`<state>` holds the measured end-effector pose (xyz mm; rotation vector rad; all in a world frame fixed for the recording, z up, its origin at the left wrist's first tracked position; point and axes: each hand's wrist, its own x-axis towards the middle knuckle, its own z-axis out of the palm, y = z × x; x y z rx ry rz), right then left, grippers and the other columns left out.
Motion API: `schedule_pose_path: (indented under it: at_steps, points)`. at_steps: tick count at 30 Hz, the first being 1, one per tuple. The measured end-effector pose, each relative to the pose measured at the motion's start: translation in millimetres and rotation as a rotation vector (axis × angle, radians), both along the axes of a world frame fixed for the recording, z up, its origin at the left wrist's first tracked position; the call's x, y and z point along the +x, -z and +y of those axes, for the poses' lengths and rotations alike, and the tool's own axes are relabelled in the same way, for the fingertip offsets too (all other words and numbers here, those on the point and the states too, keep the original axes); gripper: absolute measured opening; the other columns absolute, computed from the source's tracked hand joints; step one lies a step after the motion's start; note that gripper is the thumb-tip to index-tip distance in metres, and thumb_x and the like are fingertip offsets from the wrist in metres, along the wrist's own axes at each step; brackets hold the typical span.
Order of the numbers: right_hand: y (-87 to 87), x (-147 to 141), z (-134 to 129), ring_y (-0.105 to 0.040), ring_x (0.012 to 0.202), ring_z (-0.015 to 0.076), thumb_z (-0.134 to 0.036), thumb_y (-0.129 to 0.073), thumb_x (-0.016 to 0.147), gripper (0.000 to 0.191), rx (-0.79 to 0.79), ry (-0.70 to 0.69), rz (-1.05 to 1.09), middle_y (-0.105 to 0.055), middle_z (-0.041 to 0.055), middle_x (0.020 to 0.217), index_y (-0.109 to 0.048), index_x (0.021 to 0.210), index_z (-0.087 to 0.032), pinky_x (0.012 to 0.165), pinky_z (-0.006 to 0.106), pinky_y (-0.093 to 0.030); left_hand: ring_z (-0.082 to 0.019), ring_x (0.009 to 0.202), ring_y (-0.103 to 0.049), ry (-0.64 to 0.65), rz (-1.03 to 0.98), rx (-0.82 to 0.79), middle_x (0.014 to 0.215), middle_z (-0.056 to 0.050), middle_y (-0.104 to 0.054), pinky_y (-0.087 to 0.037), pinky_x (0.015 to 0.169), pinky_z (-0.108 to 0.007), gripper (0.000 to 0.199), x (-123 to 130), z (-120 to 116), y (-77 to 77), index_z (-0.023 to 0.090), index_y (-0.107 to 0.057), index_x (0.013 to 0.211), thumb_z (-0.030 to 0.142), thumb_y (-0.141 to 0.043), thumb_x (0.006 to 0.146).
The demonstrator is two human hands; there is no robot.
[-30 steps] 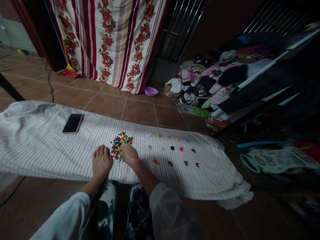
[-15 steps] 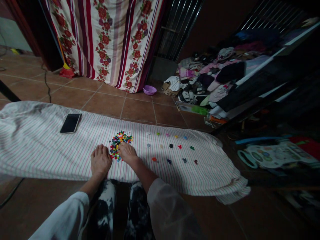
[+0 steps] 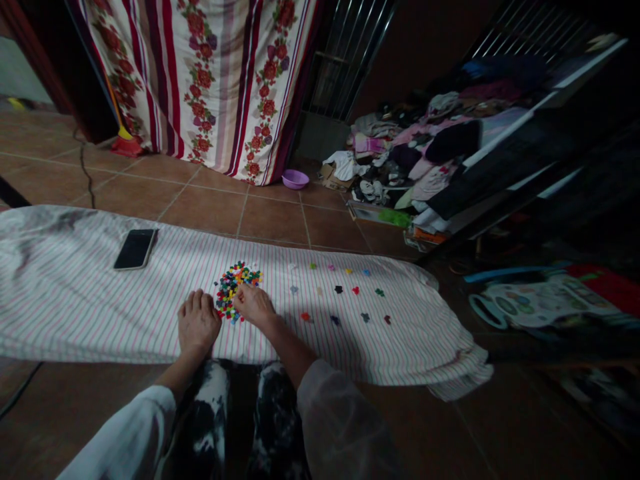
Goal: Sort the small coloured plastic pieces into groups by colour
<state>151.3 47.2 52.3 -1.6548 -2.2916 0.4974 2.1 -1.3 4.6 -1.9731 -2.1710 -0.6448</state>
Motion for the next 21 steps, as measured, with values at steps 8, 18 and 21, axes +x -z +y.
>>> schedule_pose_path:
  at_steps: [8,18,21]
  points:
    - [14.4,15.5,-3.7,-0.062,0.074,0.0126,-0.025,-0.059,0.083,0.006,-0.023,0.114,0.222,-0.068,-0.0023,0.081,-0.061,0.088,-0.023,0.066,0.021,-0.043,-0.030,0.126,-0.045,0.011,-0.018,0.009,0.128,-0.018,-0.057,-0.035,0.101,-0.046,0.029,0.3,0.0,-0.4,0.014,-0.058,0.108,0.022,-0.041,0.086]
    - [38.0,96.8,11.7,-0.064,0.078,0.0137,-0.016,-0.054,0.080,0.017,0.113,0.279,0.329,-0.068,0.0017,0.086,-0.067,0.090,-0.020,0.075,0.024,-0.050,-0.030,0.126,-0.046,-0.003,0.008,-0.005,0.129,-0.017,-0.056,-0.036,0.102,-0.046,0.028,0.9,-0.8,-2.1,0.013,-0.058,0.105,0.023,-0.038,0.088]
    - [35.8,117.5,12.0,-0.065,0.078,0.0151,-0.015,-0.053,0.078,0.020,0.130,0.338,0.323,-0.069,0.0032,0.086,-0.069,0.089,-0.019,0.076,0.026,-0.051,-0.030,0.125,-0.046,-0.002,0.017,-0.011,0.129,-0.017,-0.057,-0.036,0.101,-0.045,0.028,0.8,-1.1,-3.0,0.013,-0.058,0.105,0.023,-0.037,0.088]
